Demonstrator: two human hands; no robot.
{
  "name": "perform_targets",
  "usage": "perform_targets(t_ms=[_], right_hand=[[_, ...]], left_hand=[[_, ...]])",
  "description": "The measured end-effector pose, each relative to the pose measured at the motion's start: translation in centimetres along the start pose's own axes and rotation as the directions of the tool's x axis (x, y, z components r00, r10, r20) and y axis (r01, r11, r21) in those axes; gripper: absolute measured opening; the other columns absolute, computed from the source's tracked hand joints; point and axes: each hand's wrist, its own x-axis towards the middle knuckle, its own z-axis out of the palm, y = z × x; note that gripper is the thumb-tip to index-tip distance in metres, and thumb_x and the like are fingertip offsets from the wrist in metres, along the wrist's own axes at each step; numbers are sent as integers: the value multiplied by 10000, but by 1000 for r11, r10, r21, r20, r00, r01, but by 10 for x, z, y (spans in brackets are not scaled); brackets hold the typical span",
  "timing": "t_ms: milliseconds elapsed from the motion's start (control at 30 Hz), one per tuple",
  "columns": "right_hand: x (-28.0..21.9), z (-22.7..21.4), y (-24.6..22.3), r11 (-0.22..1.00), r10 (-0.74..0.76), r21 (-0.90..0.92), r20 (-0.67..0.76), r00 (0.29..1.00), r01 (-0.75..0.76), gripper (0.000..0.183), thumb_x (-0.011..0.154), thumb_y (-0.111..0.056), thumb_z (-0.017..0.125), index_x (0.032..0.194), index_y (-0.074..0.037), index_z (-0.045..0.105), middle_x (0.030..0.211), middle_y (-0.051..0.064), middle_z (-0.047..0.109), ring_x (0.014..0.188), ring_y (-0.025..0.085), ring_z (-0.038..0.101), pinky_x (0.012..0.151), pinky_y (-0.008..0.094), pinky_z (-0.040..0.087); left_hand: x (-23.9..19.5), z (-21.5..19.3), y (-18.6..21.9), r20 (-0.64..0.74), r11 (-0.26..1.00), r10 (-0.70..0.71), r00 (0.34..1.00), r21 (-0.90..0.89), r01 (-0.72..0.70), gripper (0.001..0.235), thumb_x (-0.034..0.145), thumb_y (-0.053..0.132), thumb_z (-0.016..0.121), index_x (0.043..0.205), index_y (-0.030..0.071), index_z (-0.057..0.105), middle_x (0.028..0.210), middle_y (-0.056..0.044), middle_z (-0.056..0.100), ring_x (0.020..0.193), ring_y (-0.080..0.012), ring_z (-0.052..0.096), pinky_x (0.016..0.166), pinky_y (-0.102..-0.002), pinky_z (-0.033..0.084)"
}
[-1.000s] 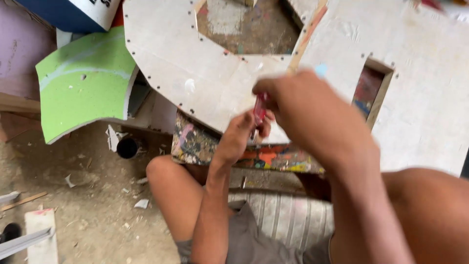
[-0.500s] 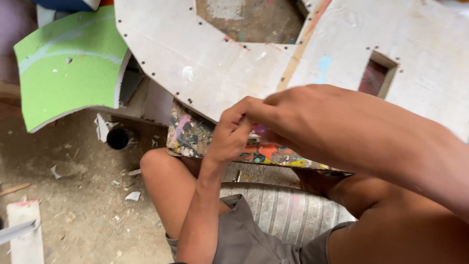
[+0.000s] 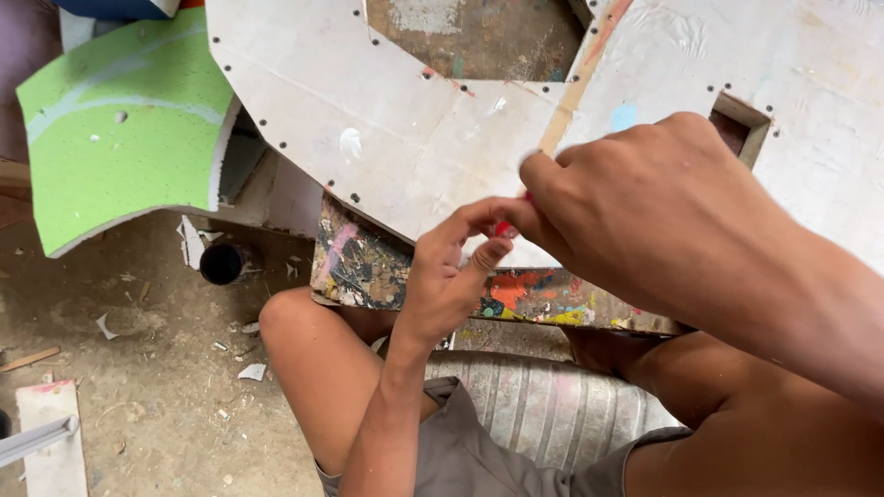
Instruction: A person uses a small screwdriver to poke holes into a large, white-painted wooden sign in a workshop environment.
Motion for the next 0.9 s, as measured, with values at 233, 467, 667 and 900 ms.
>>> perform_targets(t_ms=[233, 467, 667, 900], right_hand=[[-3, 8, 9, 962, -239, 92, -181, 954, 259, 212, 1061, -145, 561, 868, -176, 478, 655, -31, 577, 553, 268, 614, 550, 424, 489], [8, 7, 6, 970, 65, -240, 71, 995, -47, 885, 1281, -659, 276, 535, -273, 556, 508, -61, 562, 521, 226, 624, 526, 307, 316], [-3, -7, 10, 954, -278, 86, -103, 955, 286, 140, 965, -93, 620, 1014, -183, 525, 702, -18, 615, 575, 261, 638, 577, 436, 541], [7, 8, 4, 991, -130, 24, -91, 987, 133, 670, 1208, -544, 421, 624, -216, 438, 470, -55, 393, 439, 152, 423, 469, 353, 355]], left_hand=[[-3, 2, -4, -39, 998, 40, 998, -42, -42, 430, 1095, 388, 494, 1322, 44, 614, 1260, -95, 574, 1034, -191, 618, 958, -339, 586], [-6, 9, -5, -48, 999, 45, 998, -19, -46, 468, 1018, 342, 655, 1364, 57, 521, 1310, -79, 597, 1106, -199, 613, 1062, -345, 533], [-1, -1, -2, -62, 998, 70, 996, 4, -70, 409, 1043, 335, 585, 1286, 7, 572, 1227, -138, 646, 1105, -229, 661, 995, -333, 588], [1, -8, 18, -7, 988, 76, 997, 133, -74, 363, 1073, 350, 522, 1261, 65, 646, 1218, -89, 634, 1074, -196, 628, 967, -326, 566]])
